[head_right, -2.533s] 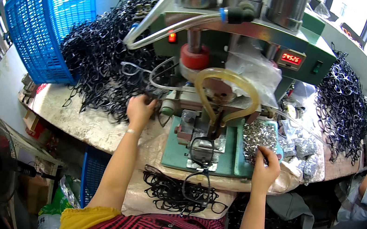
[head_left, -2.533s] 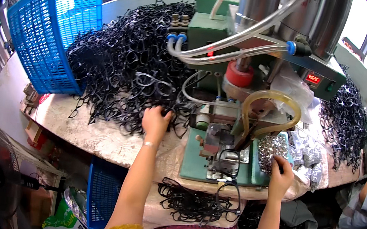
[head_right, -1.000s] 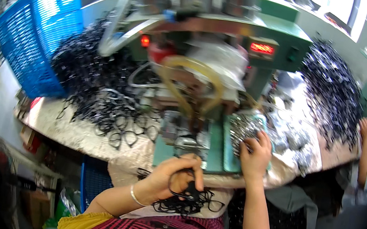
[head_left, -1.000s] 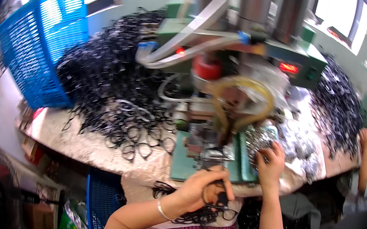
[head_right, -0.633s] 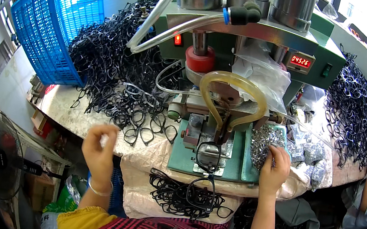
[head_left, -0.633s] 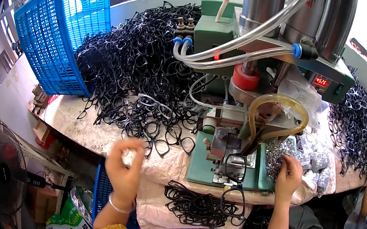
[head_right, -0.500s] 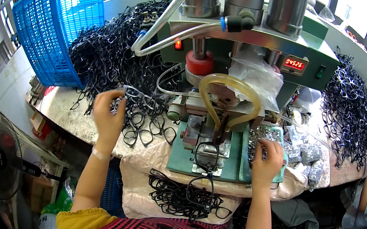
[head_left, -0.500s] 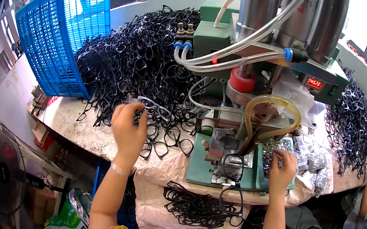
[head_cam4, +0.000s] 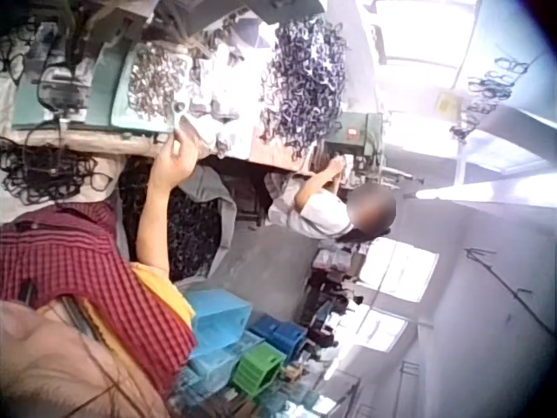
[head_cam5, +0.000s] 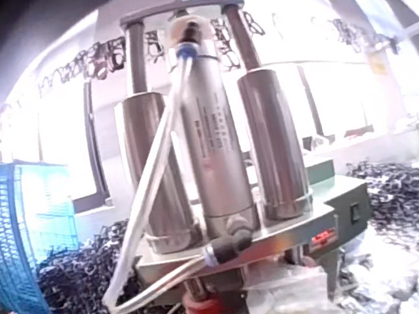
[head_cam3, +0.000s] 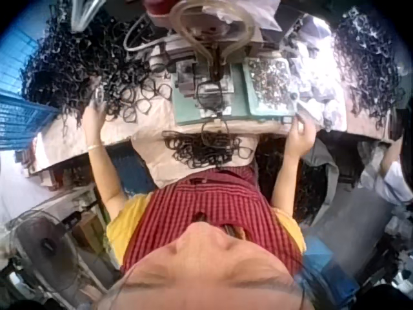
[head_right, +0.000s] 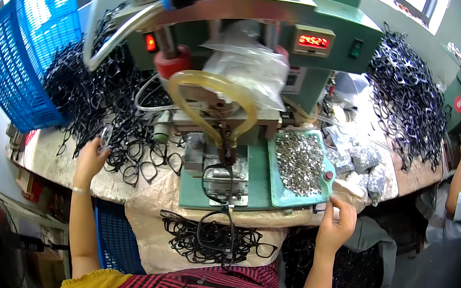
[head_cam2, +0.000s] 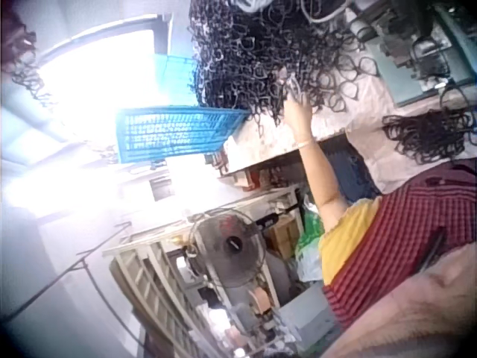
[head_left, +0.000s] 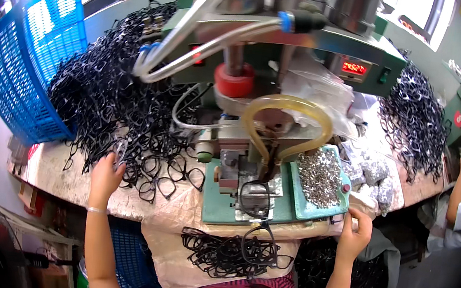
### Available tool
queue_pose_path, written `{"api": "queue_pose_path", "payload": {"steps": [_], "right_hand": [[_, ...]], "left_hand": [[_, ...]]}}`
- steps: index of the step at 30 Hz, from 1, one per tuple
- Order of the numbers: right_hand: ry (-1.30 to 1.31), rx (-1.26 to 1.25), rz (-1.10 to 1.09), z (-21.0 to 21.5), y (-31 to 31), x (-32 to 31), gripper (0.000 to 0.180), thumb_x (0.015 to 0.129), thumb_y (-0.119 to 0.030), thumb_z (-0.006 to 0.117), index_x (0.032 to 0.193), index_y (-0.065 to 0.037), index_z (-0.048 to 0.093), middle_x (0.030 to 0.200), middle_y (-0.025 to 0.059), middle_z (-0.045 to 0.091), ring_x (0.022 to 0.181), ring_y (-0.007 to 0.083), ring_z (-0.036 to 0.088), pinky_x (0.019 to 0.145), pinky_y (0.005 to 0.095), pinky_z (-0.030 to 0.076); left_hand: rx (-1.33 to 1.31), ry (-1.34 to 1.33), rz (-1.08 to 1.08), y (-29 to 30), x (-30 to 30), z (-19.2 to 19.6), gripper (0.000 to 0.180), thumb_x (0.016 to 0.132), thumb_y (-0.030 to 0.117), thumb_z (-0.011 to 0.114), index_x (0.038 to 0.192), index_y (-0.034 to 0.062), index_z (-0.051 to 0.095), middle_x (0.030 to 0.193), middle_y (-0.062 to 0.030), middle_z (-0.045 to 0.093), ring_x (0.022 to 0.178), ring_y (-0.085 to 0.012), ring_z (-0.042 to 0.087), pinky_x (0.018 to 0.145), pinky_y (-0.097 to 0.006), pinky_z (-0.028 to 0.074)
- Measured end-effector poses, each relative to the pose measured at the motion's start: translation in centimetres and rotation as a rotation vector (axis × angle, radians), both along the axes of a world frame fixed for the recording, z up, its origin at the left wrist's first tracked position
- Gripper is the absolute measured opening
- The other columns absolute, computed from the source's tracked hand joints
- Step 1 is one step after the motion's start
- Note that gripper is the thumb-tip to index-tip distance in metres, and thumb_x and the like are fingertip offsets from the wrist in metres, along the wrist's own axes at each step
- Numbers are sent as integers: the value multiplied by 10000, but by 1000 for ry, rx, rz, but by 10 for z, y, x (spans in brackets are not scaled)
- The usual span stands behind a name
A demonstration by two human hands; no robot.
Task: The person assembles eyeglasses by inserting small metal components into the frame using a press machine. They pick up frames from a pile, place them in the machine, add components, and operate the press to secure the parts. Finished glasses are placed on the table.
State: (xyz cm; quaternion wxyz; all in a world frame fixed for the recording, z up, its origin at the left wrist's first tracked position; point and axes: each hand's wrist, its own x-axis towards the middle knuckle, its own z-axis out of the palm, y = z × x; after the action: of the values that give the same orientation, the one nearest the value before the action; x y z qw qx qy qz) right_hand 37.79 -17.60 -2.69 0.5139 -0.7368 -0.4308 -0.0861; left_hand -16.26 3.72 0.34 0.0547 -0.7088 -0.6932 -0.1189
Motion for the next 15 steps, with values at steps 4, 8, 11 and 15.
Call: {"api": "queue_pose_path", "payload": {"steps": [4, 8, 11, 15], "right_hand": [[97, 49, 207, 25, 16, -31, 150, 758, 60, 686, 888, -13, 699, 872, 107, 682, 868, 271, 642, 802, 355, 490], [-67, 187, 593, 77, 79, -70, 142, 742, 34, 689, 871, -27, 695, 858, 113, 678, 839, 291, 644, 773, 367, 499], [157, 209, 634, 72, 107, -95, 213, 758, 11, 705, 965, -18, 663, 915, 105, 673, 858, 256, 648, 773, 338, 503], [603, 231, 689, 55, 104, -117, 335, 818, 4, 710, 1125, 16, 577, 941, 55, 663, 911, 124, 621, 827, 253, 486]], "left_hand": [[200, -326, -5, -9, 18, -53, 273, 971, 294, 586, 985, 39, 682, 809, -162, 656, 731, -295, 642, 656, -390, 484], [146, -148, -2, -9, 76, -37, 252, 964, 307, 584, 1001, 86, 700, 835, -143, 627, 765, -340, 628, 663, -420, 497], [289, -295, -77, -19, 100, -21, 179, 945, 236, 622, 958, 75, 697, 814, -118, 579, 702, -295, 593, 611, -379, 469], [352, -928, -152, -47, 113, -43, 131, 963, 111, 615, 977, -3, 678, 847, -61, 577, 715, -166, 552, 634, -275, 446]]}}
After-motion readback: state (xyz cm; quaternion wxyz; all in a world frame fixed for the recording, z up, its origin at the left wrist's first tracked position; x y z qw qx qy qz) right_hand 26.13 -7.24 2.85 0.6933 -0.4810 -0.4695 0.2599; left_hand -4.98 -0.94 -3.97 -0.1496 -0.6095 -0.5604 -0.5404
